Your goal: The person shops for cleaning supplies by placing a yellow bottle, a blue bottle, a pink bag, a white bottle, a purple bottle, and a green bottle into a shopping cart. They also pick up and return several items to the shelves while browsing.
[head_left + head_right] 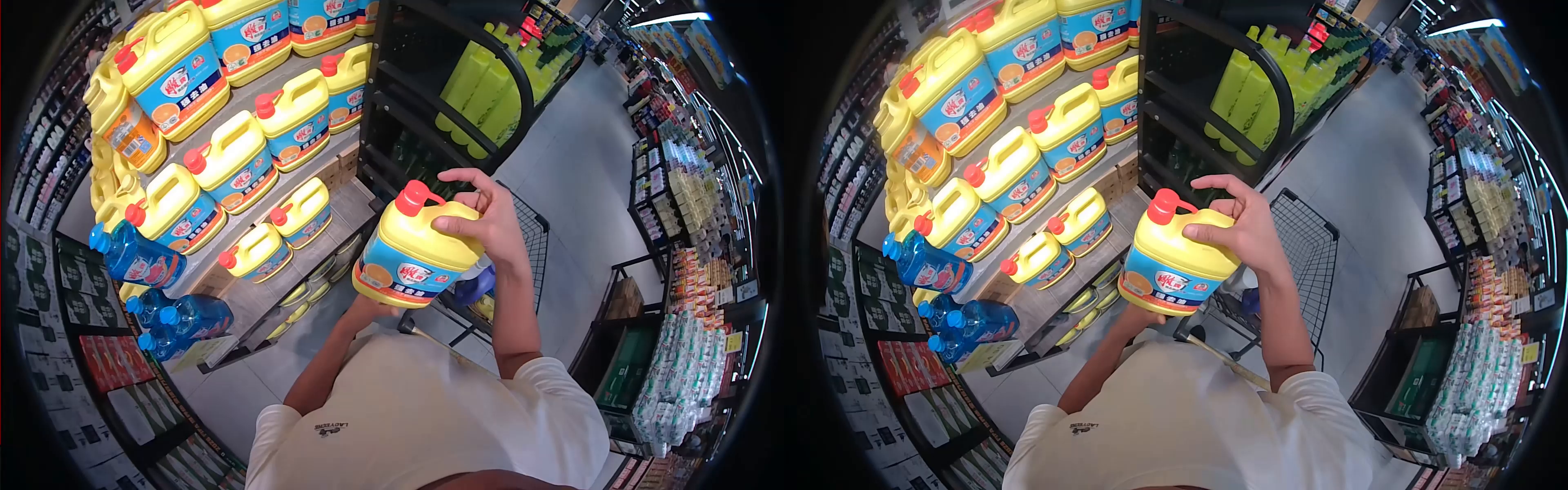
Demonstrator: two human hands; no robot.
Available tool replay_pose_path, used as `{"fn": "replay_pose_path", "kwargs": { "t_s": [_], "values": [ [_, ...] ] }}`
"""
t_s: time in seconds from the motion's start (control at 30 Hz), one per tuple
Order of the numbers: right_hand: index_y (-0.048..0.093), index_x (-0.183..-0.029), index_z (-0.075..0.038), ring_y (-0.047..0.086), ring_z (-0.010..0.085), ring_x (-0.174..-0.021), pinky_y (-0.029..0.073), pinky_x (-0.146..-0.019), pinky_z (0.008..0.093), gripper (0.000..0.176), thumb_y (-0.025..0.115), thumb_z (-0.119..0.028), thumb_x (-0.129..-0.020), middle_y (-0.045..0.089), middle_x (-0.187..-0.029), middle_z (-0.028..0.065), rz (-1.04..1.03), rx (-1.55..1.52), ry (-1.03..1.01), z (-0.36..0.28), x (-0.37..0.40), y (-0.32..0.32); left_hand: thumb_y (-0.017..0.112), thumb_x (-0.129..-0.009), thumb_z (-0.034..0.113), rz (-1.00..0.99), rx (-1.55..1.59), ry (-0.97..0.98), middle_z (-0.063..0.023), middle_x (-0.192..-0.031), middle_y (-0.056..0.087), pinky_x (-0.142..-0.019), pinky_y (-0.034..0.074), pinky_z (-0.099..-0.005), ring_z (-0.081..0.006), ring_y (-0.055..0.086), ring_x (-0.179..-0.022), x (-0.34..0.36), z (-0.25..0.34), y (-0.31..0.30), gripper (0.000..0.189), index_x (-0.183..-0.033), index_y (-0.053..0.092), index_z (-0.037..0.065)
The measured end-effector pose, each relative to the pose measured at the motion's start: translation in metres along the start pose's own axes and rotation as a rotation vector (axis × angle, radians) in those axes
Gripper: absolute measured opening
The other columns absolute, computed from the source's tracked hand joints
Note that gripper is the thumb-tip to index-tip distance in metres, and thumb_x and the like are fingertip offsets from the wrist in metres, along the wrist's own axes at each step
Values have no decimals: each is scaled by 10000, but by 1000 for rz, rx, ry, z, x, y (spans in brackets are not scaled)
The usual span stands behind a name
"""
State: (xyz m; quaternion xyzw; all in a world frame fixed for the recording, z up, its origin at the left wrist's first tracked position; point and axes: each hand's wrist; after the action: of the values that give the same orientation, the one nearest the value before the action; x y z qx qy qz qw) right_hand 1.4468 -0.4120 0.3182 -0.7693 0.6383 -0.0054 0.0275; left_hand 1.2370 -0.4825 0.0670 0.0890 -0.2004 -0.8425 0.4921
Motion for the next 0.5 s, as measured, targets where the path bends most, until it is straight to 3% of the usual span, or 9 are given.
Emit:
{"fn": "replay_pose_path", "kwargs": {
  "t_s": [0.07,0.2,0.3,0.37,0.4,0.43,0.5],
  "values": [
    [578,-1271,14,649,79,-669,480,-636,223,582,846,-31,-756,703,-759,41,5,-44,34,1,12,-12,905,-767,217,-105,164,128,-65,-1409,556,-1072,460,-346,-166,537,-1287,-1,1,10,848,-1460,442,59],
    [592,-1250,19,640,68,-680,470,-637,212,574,856,-31,-744,697,-762,26,136,-77,75,12,34,-40,951,-698,232,-134,358,-13,-56,-1467,490,-1095,450,-367,-173,496,-1329,-14,-15,18,1032,-1518,344,79],
    [609,-1230,21,611,49,-672,447,-634,198,568,869,-25,-727,669,-747,-1,189,-119,95,17,67,-66,928,-730,192,-130,206,-49,-52,-1434,516,-1095,450,-375,-180,498,-1328,-21,10,34,989,-1518,342,72],
    [617,-1224,26,579,32,-666,419,-624,193,578,878,-10,-710,633,-727,-26,253,39,47,2,95,-77,888,-777,163,-247,3,-274,-54,-1437,513,-1099,442,-375,-187,489,-1339,-36,17,46,939,-1526,329,73],
    [645,-1202,4,566,31,-652,422,-611,195,551,886,-6,-706,641,-713,-22,317,121,26,-5,107,-81,834,-832,126,-340,78,-218,-65,-1441,513,-1083,451,-382,-197,512,-1324,-43,2,53,876,-1537,317,77],
    [645,-1202,4,566,31,-652,422,-611,195,551,886,-6,-706,641,-713,-22,350,119,52,-9,115,-87,774,-889,117,-306,-110,-189,-98,-1492,472,-1071,460,-404,-221,528,-1316,-46,0,62,811,-1551,307,79],
    [649,-1205,-3,555,34,-645,416,-597,205,547,880,-2,-709,633,-692,-10,514,392,44,-14,126,-106,740,-915,141,-317,-340,-88,-143,-1419,568,-1037,488,-400,-248,609,-1245,-46,-26,73,660,-1489,423,68]
  ]
}}
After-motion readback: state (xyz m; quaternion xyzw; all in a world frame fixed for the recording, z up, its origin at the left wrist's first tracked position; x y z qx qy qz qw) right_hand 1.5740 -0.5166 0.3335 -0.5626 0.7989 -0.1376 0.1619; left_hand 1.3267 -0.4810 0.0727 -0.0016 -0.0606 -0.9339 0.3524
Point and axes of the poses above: each hand's wrist, its own x-axis away from the middle knuckle, its own y-axis out of the palm, z = x × y
